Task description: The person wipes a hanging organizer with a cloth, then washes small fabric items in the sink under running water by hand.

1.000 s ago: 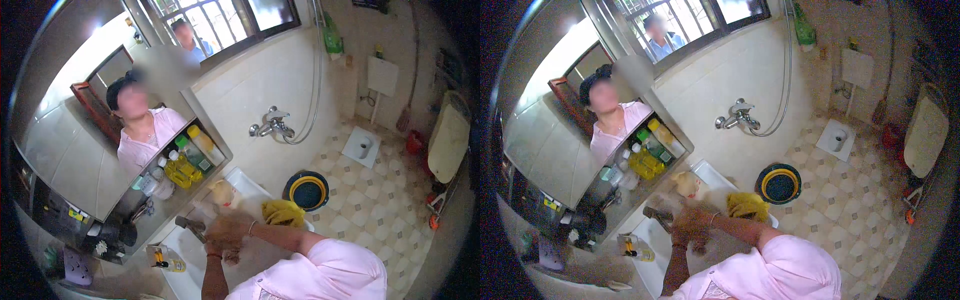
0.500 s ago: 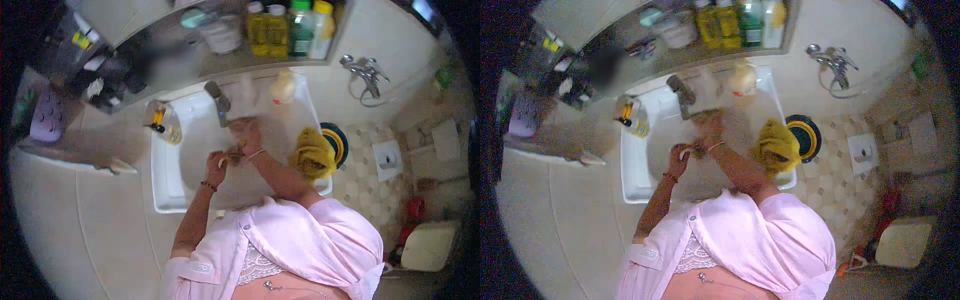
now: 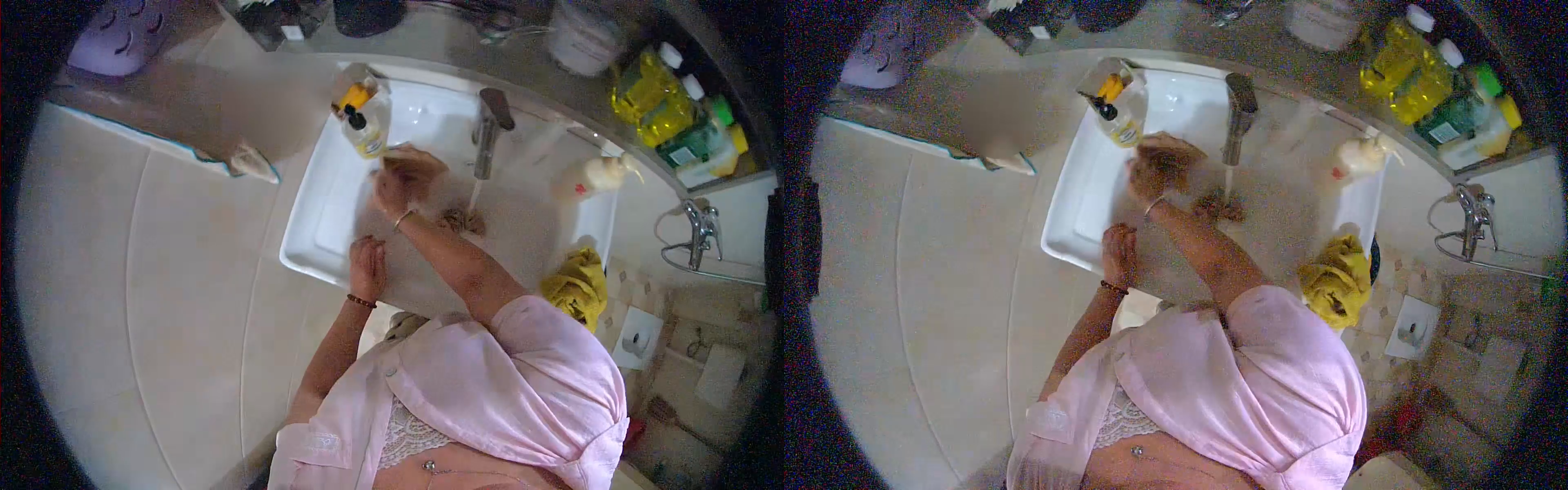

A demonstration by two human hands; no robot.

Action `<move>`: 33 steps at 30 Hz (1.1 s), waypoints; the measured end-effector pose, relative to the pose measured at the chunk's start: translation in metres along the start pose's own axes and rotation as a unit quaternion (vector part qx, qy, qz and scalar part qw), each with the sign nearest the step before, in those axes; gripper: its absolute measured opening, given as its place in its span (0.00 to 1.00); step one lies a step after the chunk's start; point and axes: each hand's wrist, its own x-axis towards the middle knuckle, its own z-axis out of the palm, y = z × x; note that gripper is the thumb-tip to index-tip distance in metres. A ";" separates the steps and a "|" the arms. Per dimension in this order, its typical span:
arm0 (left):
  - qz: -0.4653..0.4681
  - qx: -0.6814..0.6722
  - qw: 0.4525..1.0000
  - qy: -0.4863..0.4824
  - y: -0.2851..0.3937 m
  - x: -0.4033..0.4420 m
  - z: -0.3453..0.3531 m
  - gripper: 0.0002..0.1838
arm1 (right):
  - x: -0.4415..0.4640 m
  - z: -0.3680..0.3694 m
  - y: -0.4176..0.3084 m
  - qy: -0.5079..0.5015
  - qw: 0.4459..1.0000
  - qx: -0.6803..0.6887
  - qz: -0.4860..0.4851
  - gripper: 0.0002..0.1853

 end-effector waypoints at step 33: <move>-0.096 -0.252 0.900 -0.342 0.020 0.171 0.162 0.09 | -0.060 -0.252 0.048 -0.005 0.961 -0.238 -0.143 0.22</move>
